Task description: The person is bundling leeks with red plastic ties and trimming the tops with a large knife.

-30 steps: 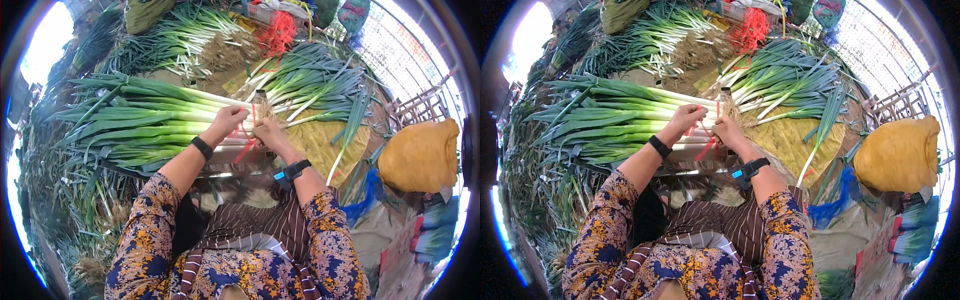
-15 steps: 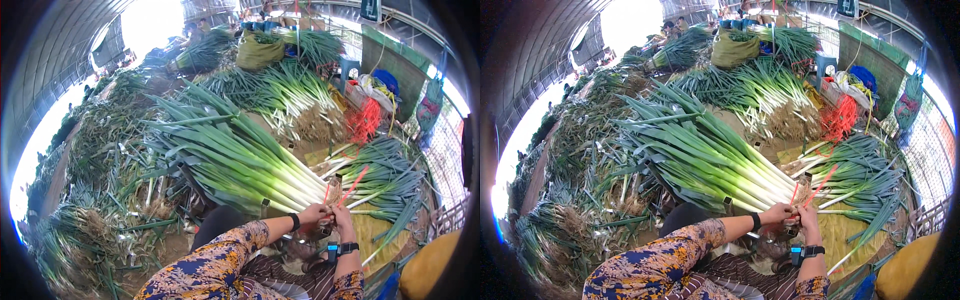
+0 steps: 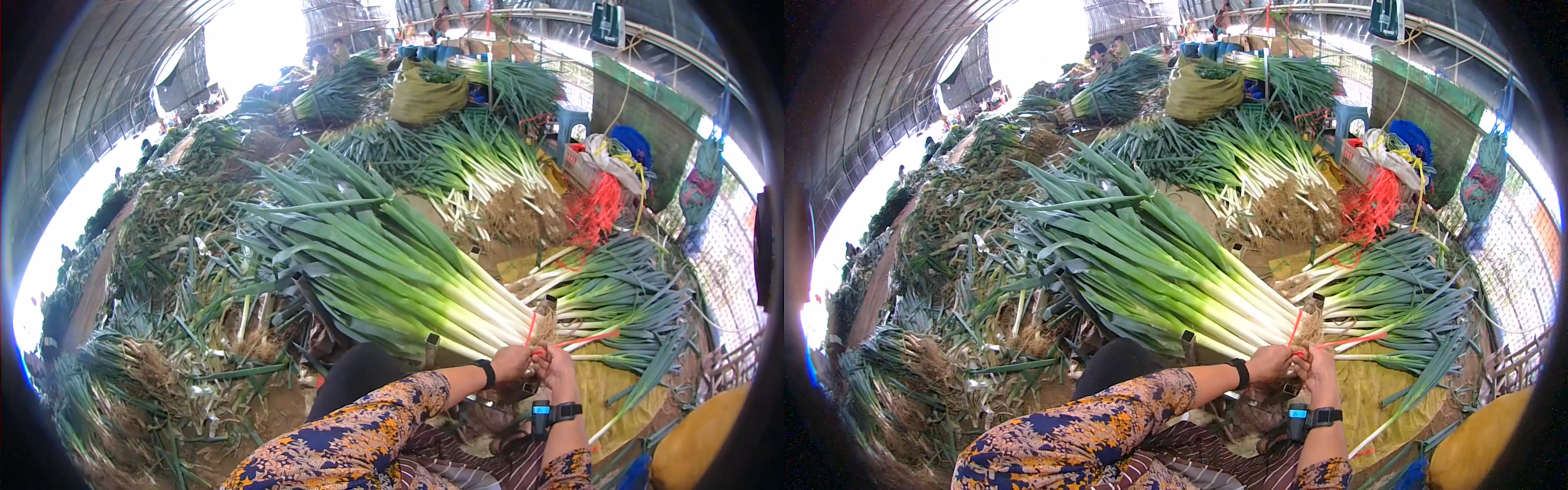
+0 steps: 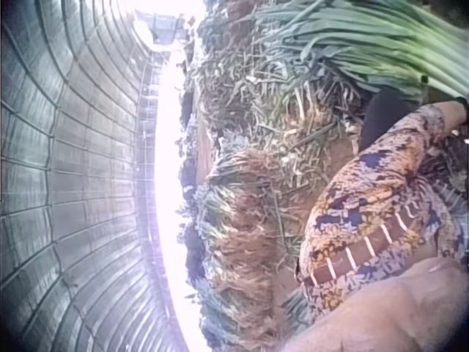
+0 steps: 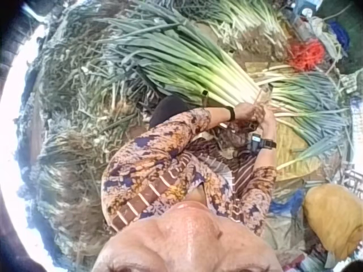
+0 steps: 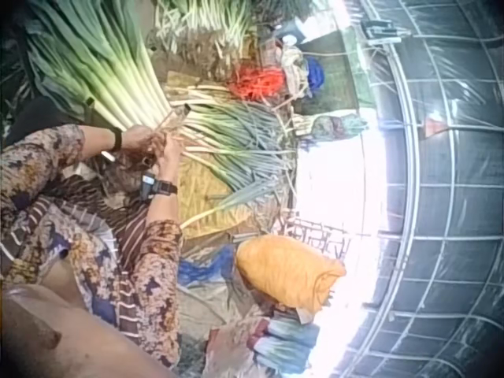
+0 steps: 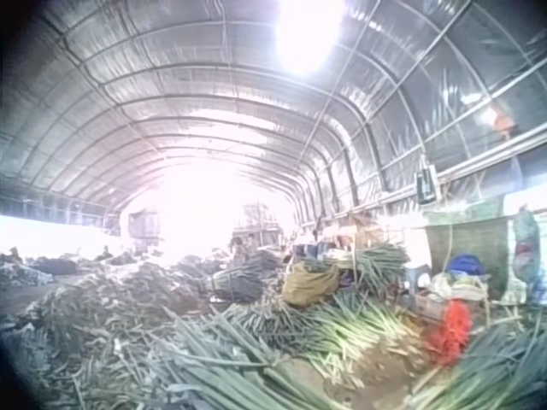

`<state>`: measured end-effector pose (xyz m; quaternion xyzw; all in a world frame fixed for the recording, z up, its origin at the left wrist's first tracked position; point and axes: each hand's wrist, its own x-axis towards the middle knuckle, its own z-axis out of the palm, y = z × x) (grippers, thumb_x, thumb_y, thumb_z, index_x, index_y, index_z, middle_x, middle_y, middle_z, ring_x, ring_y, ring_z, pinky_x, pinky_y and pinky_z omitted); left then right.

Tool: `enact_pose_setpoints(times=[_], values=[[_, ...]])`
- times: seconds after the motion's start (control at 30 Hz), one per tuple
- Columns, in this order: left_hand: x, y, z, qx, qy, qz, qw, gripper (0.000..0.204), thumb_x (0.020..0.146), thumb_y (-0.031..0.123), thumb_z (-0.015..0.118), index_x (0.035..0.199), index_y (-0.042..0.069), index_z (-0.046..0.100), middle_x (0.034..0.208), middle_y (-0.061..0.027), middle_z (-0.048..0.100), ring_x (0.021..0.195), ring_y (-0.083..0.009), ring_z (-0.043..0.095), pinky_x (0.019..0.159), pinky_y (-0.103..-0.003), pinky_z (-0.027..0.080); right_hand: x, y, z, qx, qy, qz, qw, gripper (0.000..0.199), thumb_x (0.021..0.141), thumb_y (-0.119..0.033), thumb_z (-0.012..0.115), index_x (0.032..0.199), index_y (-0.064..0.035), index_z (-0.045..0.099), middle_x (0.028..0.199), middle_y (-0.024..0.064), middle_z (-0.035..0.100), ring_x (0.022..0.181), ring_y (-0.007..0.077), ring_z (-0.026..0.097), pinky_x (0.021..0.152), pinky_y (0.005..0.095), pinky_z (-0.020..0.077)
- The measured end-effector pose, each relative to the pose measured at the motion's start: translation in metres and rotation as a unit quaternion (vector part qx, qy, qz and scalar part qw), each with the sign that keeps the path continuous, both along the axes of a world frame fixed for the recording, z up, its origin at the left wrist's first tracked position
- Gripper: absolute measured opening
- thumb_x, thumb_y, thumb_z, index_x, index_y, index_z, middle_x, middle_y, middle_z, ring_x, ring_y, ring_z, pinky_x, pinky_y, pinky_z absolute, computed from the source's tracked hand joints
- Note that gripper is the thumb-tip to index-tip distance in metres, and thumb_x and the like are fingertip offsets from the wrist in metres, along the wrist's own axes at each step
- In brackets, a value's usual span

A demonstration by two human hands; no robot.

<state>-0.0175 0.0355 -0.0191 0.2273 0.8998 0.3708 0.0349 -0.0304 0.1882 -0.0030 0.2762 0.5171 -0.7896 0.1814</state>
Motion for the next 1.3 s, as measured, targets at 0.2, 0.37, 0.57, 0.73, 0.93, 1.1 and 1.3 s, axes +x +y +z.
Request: enact_pose_setpoints(times=[0.2,0.37,0.57,0.73,0.93,1.1,1.3], values=[[-0.031,-0.023,-0.029,0.222,-0.296,0.07,0.926,0.025,0.08,0.022,0.063,0.068,-0.001,0.062,0.057,-0.0102,0.06,0.045,-0.0175,0.055,0.044,-0.034,0.044,0.007,0.012,-0.002,0.314,0.133,0.227,0.912,0.025,0.085,-0.027,0.058,0.082,-0.0033,0.063,0.064,0.0037,0.061,0.053,0.0128,0.057,0.048,0.0261,0.0448],[-0.027,-0.019,-0.008,0.377,-0.511,0.129,0.762,0.009,0.074,0.002,0.063,0.066,0.0,0.062,0.059,-0.0086,0.06,0.044,-0.0149,0.053,0.039,-0.027,0.04,0.023,0.014,0.015,0.381,0.292,0.402,0.78,0.031,0.076,-0.03,0.067,0.075,0.0009,0.067,0.055,0.0029,0.057,0.052,0.0094,0.052,0.05,0.0268,0.0422],[-0.029,-0.023,-0.02,0.202,-0.307,0.067,0.928,0.001,0.07,0.002,0.064,0.071,0.002,0.063,0.062,-0.0093,0.062,0.05,-0.0178,0.057,0.046,-0.032,0.045,0.023,-0.002,0.028,0.506,0.187,0.443,0.716,0.028,0.075,-0.03,0.066,0.082,-0.0035,0.067,0.06,0.0079,0.06,0.055,0.0174,0.057,0.055,0.0306,0.0456],[-0.025,-0.022,-0.017,0.029,0.081,-0.008,0.996,0.01,0.061,0.008,0.065,0.065,0.005,0.057,0.062,-0.013,0.057,0.064,-0.0294,0.058,0.059,-0.039,0.045,0.017,0.005,-0.003,0.43,0.432,0.376,0.698,0.031,0.072,-0.032,0.067,0.086,-0.0046,0.067,0.069,0.0148,0.062,0.063,0.0257,0.06,0.061,0.0352,0.047],[-0.009,-0.016,-0.005,0.102,0.254,-0.078,0.958,0.023,0.063,0.017,0.065,0.08,0.008,0.053,0.073,-0.01,0.051,0.073,-0.0308,0.055,0.062,-0.04,0.044,0.011,-0.007,0.001,0.532,0.298,0.389,0.691,0.019,0.07,-0.016,0.065,0.085,-0.0036,0.065,0.082,0.0207,0.062,0.077,0.0329,0.061,0.069,0.0374,0.0467],[-0.003,-0.01,-0.021,-0.045,0.262,0.025,0.964,0.024,0.069,0.018,0.06,0.089,0.009,0.05,0.077,-0.008,0.049,0.074,-0.0273,0.054,0.062,-0.038,0.044,0.005,-0.01,-0.019,0.561,0.343,0.265,0.706,0.018,0.072,-0.01,0.063,0.089,-0.0063,0.064,0.083,0.0193,0.063,0.081,0.0352,0.06,0.071,0.0404,0.047],[0.006,-0.019,-0.018,-0.062,0.295,0.054,0.952,0.018,0.074,0.016,0.054,0.09,0.01,0.05,0.076,-0.0067,0.05,0.072,-0.0245,0.054,0.06,-0.037,0.043,0.005,-0.014,-0.027,0.547,0.345,0.301,0.7,0.021,0.071,-0.006,0.063,0.091,-0.0109,0.065,0.086,0.0153,0.063,0.083,0.0331,0.06,0.073,0.0397,0.0471]])
